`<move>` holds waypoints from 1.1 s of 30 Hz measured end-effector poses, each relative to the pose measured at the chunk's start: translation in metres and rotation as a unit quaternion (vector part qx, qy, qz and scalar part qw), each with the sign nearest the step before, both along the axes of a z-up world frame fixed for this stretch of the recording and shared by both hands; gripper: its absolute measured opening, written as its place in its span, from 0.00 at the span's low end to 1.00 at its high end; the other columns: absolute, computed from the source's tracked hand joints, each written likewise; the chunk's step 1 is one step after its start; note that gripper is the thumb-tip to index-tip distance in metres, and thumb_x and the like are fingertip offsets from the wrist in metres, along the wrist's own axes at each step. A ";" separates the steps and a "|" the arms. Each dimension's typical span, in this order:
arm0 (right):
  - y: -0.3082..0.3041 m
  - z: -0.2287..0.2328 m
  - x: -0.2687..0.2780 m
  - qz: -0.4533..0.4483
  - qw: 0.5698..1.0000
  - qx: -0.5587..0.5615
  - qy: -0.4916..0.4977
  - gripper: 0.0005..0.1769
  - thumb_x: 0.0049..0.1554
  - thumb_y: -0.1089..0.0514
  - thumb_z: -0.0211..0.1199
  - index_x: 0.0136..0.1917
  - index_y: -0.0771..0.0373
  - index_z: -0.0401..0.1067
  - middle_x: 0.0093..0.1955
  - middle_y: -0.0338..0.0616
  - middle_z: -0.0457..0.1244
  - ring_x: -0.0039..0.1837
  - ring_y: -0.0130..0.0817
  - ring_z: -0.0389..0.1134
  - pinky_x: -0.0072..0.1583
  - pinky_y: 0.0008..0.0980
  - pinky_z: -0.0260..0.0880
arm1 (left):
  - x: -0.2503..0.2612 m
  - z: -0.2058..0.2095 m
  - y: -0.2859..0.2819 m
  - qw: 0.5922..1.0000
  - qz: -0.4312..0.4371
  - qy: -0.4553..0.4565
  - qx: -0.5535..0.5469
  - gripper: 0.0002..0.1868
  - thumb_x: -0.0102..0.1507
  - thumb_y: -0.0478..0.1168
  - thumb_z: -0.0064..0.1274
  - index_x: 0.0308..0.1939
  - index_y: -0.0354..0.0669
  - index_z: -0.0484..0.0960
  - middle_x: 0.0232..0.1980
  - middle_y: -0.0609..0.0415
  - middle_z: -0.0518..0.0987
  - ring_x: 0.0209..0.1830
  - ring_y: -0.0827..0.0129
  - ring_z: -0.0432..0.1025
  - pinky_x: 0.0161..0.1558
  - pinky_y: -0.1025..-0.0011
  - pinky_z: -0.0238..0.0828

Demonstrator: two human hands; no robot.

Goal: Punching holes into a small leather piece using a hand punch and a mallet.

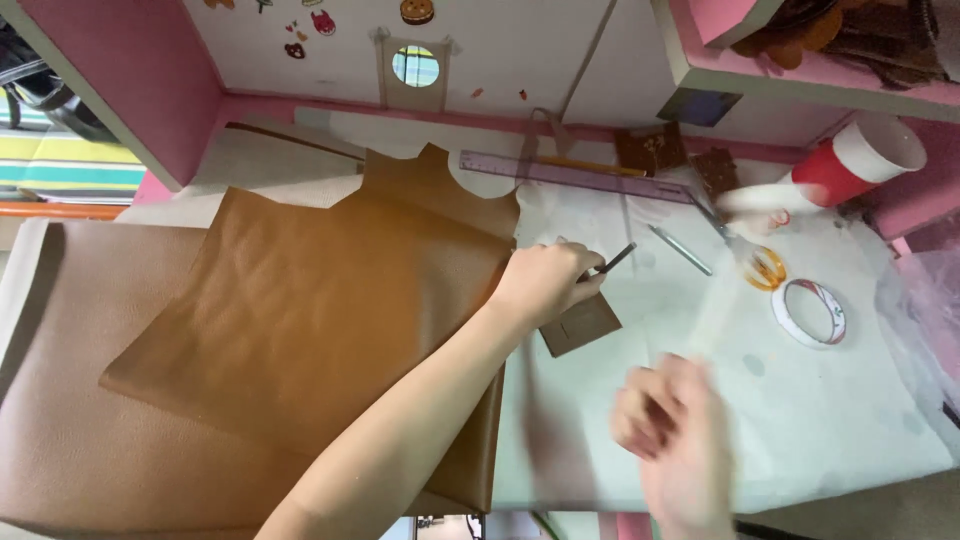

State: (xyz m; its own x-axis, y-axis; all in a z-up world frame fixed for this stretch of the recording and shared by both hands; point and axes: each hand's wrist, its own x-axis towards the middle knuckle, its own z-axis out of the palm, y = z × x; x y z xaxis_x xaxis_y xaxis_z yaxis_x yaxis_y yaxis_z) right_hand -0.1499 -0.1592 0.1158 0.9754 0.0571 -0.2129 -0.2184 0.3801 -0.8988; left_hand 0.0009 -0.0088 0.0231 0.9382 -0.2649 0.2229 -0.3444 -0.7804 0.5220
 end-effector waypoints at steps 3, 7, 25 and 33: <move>0.008 -0.012 0.004 0.035 0.996 -0.078 0.014 0.30 0.71 0.44 0.43 0.31 0.57 0.45 0.24 0.39 0.39 0.28 0.29 0.34 0.32 0.32 0.31 | 0.000 0.002 0.001 1.000 0.000 0.014 -0.002 0.14 0.66 0.50 0.45 0.47 0.57 0.85 0.42 0.58 0.82 0.35 0.51 0.76 0.28 0.54 0.71; -0.005 -0.002 -0.014 0.033 0.996 0.058 -0.058 0.30 0.65 0.36 0.49 0.29 0.54 0.48 0.25 0.34 0.38 0.27 0.25 0.33 0.30 0.30 0.30 | -0.006 -0.004 0.000 1.000 -0.003 -0.018 -0.019 0.13 0.66 0.50 0.48 0.45 0.54 0.86 0.42 0.54 0.84 0.31 0.50 0.77 0.26 0.54 0.71; -0.007 -0.017 -0.004 0.051 0.993 0.069 -0.075 0.32 0.65 0.34 0.49 0.30 0.54 0.46 0.22 0.38 0.40 0.26 0.28 0.32 0.30 0.33 0.33 | -0.002 0.004 0.000 1.000 0.007 0.005 0.007 0.13 0.67 0.51 0.47 0.46 0.56 0.85 0.41 0.56 0.82 0.31 0.51 0.76 0.26 0.55 0.70; 0.003 -0.032 -0.008 0.038 0.998 -0.015 -0.044 0.32 0.70 0.37 0.42 0.31 0.57 0.47 0.24 0.40 0.43 0.26 0.28 0.34 0.30 0.32 0.34 | -0.005 0.013 0.003 1.000 -0.011 0.009 0.002 0.08 0.66 0.46 0.48 0.37 0.52 0.80 0.39 0.58 0.82 0.36 0.56 0.74 0.25 0.58 0.67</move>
